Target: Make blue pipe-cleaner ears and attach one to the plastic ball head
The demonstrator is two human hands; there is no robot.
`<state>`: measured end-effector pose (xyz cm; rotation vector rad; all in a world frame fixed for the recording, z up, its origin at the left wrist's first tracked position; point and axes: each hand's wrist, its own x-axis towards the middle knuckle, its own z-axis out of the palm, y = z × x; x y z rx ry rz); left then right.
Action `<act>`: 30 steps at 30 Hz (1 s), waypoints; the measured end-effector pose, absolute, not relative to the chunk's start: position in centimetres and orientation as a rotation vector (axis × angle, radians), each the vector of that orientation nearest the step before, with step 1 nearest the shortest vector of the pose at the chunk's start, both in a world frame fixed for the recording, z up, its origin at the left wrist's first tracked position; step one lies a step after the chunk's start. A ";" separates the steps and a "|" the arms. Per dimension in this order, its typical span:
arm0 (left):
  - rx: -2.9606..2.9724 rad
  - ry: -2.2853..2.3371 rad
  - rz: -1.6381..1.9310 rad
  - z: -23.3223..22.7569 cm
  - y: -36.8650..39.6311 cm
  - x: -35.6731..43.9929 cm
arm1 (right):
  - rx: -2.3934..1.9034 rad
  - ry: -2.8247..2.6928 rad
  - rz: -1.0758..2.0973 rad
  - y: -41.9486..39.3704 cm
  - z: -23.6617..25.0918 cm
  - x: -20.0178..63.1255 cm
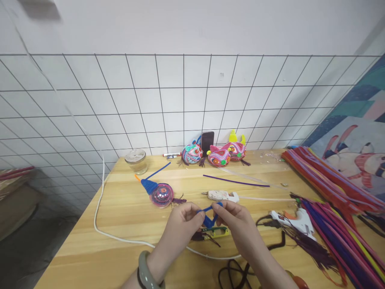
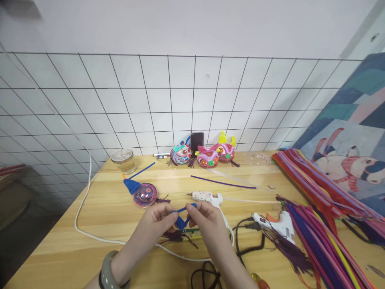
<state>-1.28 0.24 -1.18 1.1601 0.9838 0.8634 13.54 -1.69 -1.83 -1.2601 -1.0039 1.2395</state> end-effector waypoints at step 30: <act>0.958 0.923 0.899 -1.7 0.1 -0.8 | -1.255 -0.913 1.171 -1.5 -2.0 12.6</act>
